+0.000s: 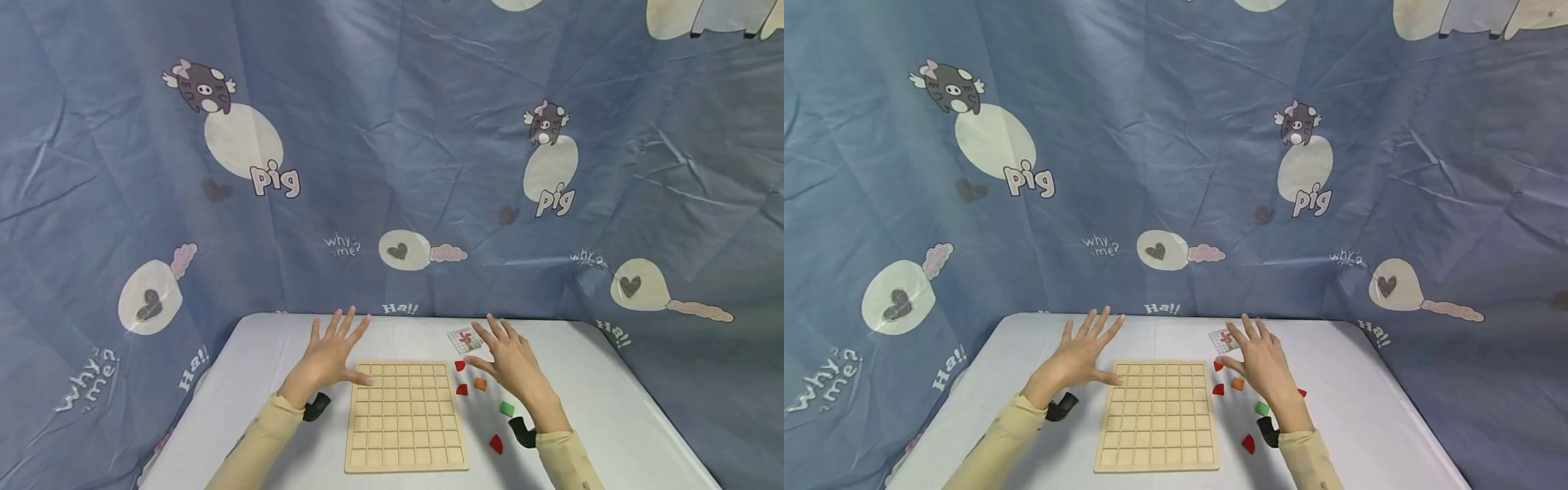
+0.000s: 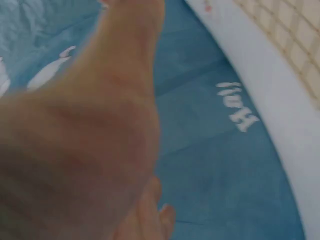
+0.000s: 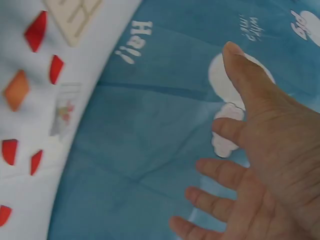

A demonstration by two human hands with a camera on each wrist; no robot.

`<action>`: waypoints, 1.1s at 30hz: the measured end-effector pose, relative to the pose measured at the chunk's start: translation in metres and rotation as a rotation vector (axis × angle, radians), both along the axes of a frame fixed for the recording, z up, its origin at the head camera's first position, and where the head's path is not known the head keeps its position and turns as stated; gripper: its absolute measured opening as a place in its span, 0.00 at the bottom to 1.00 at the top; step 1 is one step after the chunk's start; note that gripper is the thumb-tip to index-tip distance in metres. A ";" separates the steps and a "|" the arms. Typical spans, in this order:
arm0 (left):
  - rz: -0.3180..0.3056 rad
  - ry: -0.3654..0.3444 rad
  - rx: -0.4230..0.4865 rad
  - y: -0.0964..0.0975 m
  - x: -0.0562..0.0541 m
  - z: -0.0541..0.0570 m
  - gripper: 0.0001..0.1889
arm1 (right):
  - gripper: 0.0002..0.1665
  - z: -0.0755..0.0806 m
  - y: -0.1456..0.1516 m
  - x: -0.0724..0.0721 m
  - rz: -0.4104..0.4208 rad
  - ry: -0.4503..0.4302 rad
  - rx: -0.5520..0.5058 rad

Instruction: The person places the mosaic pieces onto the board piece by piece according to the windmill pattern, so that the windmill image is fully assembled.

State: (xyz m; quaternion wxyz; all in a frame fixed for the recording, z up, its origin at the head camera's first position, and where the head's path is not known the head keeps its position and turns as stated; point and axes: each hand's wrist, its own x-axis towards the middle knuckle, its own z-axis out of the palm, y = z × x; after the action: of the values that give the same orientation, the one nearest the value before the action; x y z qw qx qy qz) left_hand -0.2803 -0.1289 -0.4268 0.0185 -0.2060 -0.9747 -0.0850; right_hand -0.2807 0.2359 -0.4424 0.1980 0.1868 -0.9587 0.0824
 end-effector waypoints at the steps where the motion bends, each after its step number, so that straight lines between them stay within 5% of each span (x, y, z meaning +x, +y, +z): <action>1: -0.018 -0.019 -0.015 -0.002 -0.001 -0.003 0.62 | 0.45 -0.002 0.000 0.000 0.003 -0.014 -0.007; 13: -0.185 -0.237 0.045 -0.022 0.002 -0.056 0.66 | 0.44 -0.049 0.012 -0.004 0.074 -0.146 -0.052; 21: -0.207 -0.286 0.078 -0.028 0.003 -0.086 0.69 | 0.40 -0.069 0.011 -0.007 0.099 -0.213 -0.093; 33: -0.232 -0.363 0.114 -0.026 0.013 -0.107 0.70 | 0.27 -0.091 0.002 -0.013 0.105 -0.302 -0.110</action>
State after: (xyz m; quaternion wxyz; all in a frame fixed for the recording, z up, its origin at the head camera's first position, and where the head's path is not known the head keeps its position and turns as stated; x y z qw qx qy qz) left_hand -0.2674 -0.1549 -0.5334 -0.1555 -0.2965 -0.9255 -0.1770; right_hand -0.2932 0.2379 -0.5335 0.0568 0.2111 -0.9605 0.1720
